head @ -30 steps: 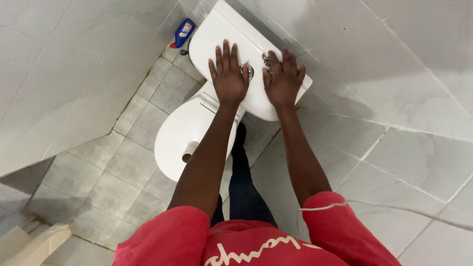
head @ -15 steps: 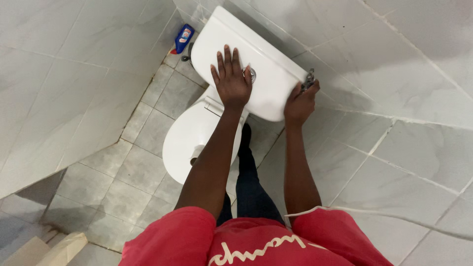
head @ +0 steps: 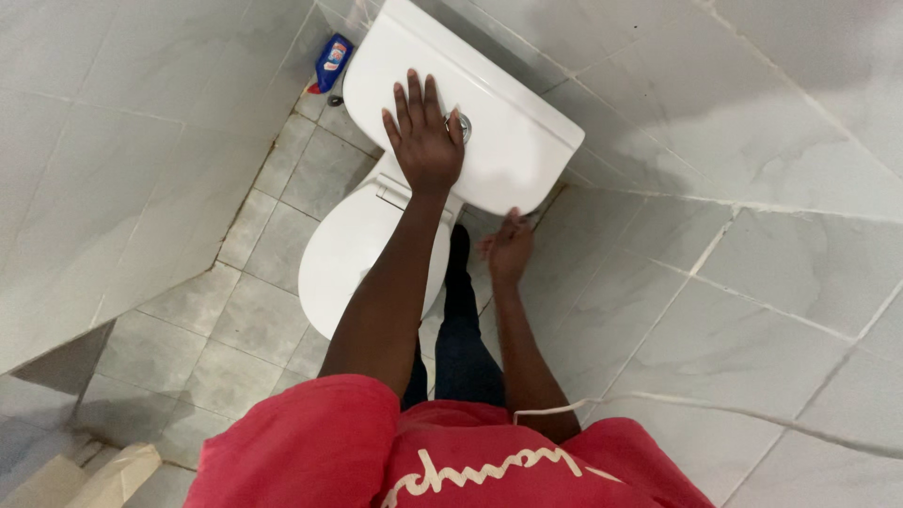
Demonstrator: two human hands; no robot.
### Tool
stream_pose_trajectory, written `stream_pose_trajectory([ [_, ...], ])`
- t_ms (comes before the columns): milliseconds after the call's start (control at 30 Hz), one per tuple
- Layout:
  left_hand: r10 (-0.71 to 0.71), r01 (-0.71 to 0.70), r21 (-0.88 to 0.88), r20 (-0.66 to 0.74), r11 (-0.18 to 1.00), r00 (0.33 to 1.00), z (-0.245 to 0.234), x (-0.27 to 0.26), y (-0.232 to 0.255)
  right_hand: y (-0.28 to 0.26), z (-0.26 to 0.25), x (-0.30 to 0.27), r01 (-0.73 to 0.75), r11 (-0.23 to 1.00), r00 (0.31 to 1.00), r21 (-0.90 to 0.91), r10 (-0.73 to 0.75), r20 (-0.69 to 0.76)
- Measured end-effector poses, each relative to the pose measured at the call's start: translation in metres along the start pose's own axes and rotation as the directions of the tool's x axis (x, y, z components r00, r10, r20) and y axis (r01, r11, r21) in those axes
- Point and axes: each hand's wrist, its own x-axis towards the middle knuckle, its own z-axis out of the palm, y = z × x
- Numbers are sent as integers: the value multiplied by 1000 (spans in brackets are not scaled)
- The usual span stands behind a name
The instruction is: The person wipes the top and sides of a toilet tank with a cloth, moves a toilet paper roll, and then wipes the adjacent tiled wall surface.
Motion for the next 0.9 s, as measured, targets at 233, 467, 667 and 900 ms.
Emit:
stream_pose_trajectory([
  [233,11,-11,7,30,1000,999,-2,-1,-3,66,40,-33,-276,921,851,-275,367,375],
  [467,-13,15,-43,35,999,999,-11,4,2,-114,-21,-2,373,705,890,-603,-89,447],
  [667,-48,52,-81,44,995,998,-23,5,6,-178,15,77,749,234,580,-620,-684,442],
  [900,-107,120,-126,101,985,989,-20,6,5,-181,121,126,737,-167,415,-655,-654,633],
])
